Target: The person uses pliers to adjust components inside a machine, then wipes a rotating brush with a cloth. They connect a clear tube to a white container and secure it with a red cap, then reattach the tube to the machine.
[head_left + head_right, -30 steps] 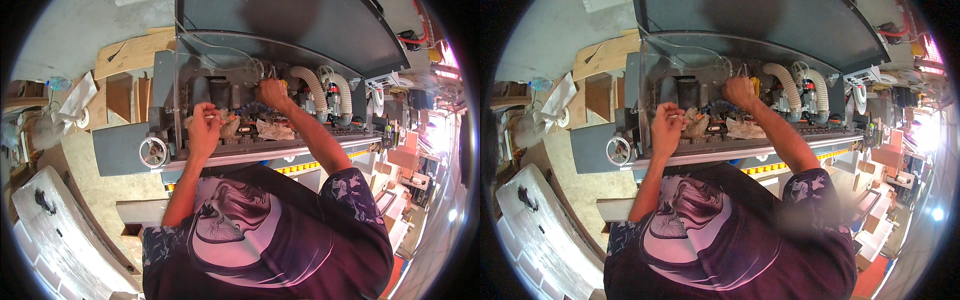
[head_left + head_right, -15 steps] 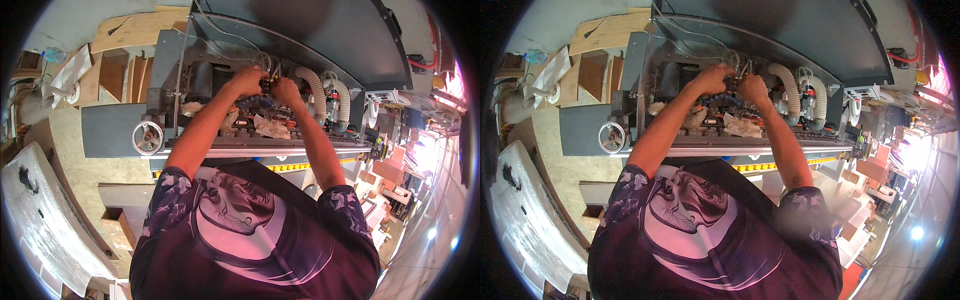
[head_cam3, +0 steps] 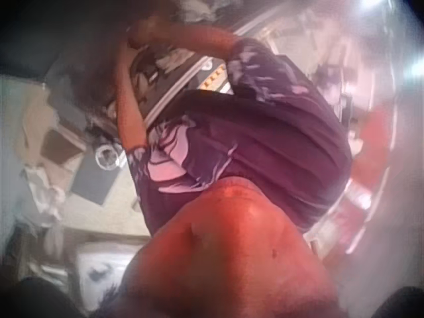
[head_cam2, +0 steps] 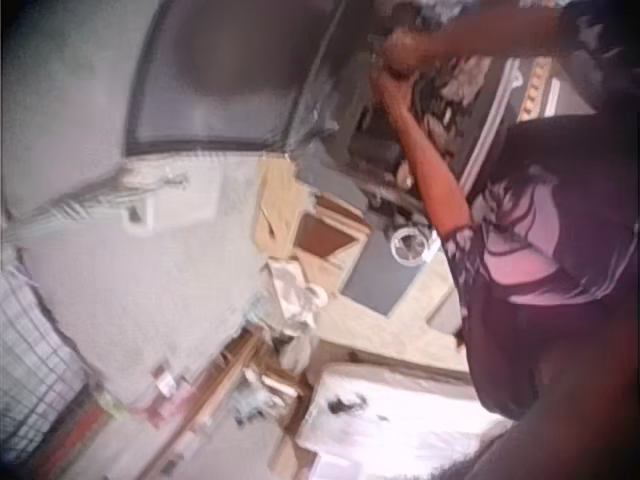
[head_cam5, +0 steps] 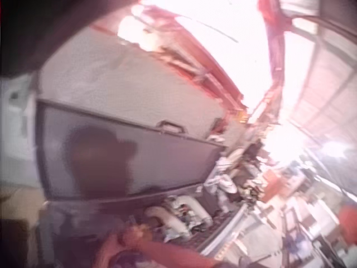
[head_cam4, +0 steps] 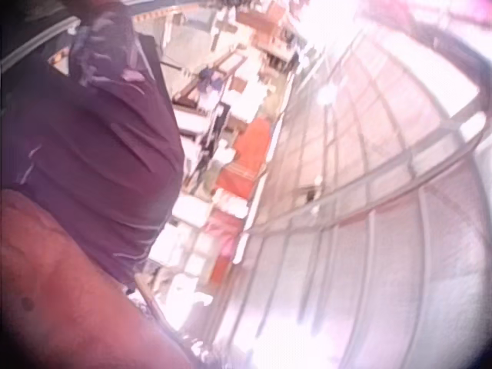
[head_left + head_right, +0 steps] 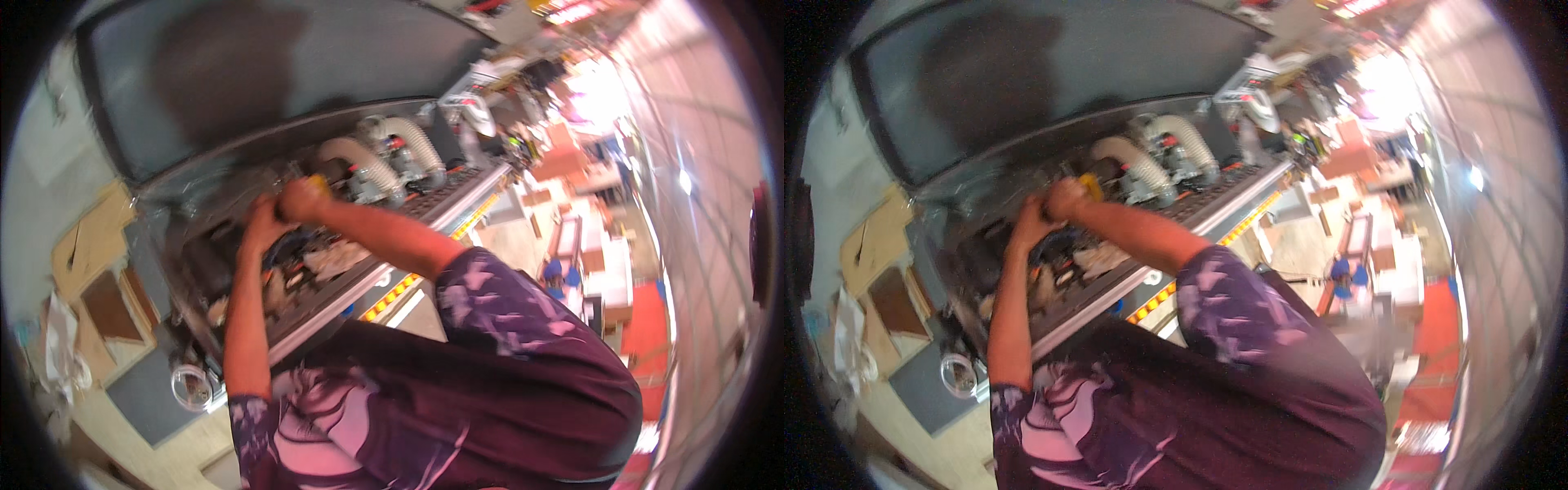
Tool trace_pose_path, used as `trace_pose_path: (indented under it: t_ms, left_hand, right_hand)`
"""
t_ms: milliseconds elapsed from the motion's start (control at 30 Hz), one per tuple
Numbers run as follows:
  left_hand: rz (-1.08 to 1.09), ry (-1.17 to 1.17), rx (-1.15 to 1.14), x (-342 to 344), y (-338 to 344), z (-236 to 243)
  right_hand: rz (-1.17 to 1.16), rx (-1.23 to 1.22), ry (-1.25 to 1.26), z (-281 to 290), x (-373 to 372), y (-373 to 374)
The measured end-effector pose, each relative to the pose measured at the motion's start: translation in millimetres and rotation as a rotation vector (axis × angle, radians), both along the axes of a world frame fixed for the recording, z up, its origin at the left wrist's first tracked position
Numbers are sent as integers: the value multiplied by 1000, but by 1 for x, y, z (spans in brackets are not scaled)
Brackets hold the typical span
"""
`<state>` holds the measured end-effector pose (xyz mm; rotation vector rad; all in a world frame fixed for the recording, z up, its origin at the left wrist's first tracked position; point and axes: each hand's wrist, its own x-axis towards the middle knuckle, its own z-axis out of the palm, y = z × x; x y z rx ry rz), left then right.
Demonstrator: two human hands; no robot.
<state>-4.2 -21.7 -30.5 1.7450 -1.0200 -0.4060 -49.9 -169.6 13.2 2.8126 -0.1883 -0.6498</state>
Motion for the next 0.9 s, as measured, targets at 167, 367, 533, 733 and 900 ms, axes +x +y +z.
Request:
trace_pose_path:
  t_ms: [167,367,533,733,900]
  left_hand:
    - [50,165,113,5,-8,6]
    - [62,186,149,-7,0,18]
    - [34,227,53,-6,1,11]
    - [47,122,-41,-11,6,13]
    - [58,132,-86,-15,4,6]
  right_hand:
    - [-156,138,64,62,7,27]
    - [-124,160,173,48,2,28]
    - [-339,449,350,83,12,14]
    - [-787,685,614,47,32,-7]
    - [-755,672,617,47,34,-7]
